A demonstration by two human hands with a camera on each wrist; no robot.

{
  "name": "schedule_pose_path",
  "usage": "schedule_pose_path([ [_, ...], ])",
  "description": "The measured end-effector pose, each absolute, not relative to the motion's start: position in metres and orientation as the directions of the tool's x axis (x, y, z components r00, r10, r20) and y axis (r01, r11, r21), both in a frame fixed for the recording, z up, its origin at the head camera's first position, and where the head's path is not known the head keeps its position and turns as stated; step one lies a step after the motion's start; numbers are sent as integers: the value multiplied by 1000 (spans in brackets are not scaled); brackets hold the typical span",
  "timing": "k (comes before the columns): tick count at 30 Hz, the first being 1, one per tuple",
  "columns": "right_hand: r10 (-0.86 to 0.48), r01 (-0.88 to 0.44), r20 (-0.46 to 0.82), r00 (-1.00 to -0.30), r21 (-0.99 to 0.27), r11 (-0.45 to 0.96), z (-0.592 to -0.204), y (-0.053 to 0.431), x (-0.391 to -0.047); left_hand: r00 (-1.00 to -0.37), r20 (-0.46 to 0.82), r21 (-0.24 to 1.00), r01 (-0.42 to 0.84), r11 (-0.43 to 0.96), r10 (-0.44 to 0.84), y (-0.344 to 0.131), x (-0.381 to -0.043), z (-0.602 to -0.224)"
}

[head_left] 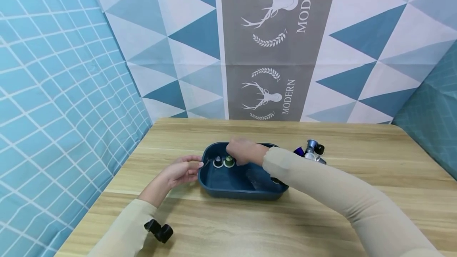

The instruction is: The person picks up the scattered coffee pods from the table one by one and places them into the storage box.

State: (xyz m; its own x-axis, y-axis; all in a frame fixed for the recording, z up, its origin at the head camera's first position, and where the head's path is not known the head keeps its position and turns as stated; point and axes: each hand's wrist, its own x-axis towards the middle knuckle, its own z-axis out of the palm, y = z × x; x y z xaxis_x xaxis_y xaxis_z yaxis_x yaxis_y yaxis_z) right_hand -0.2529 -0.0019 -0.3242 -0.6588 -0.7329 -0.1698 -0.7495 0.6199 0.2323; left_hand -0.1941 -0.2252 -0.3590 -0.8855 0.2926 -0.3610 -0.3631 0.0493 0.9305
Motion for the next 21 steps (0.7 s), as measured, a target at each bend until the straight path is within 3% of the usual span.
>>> schedule_pose_path([
  [11,-719,-737,-176,-673,238,632,-326,-4,-254,-888,-378,925,-373,72,261,-224,-197,-357],
  [21,-719,-745,-195,-667,150,651,-318,3,-253,-886,-385,922,-378,78,259,-224,-196,-360],
])
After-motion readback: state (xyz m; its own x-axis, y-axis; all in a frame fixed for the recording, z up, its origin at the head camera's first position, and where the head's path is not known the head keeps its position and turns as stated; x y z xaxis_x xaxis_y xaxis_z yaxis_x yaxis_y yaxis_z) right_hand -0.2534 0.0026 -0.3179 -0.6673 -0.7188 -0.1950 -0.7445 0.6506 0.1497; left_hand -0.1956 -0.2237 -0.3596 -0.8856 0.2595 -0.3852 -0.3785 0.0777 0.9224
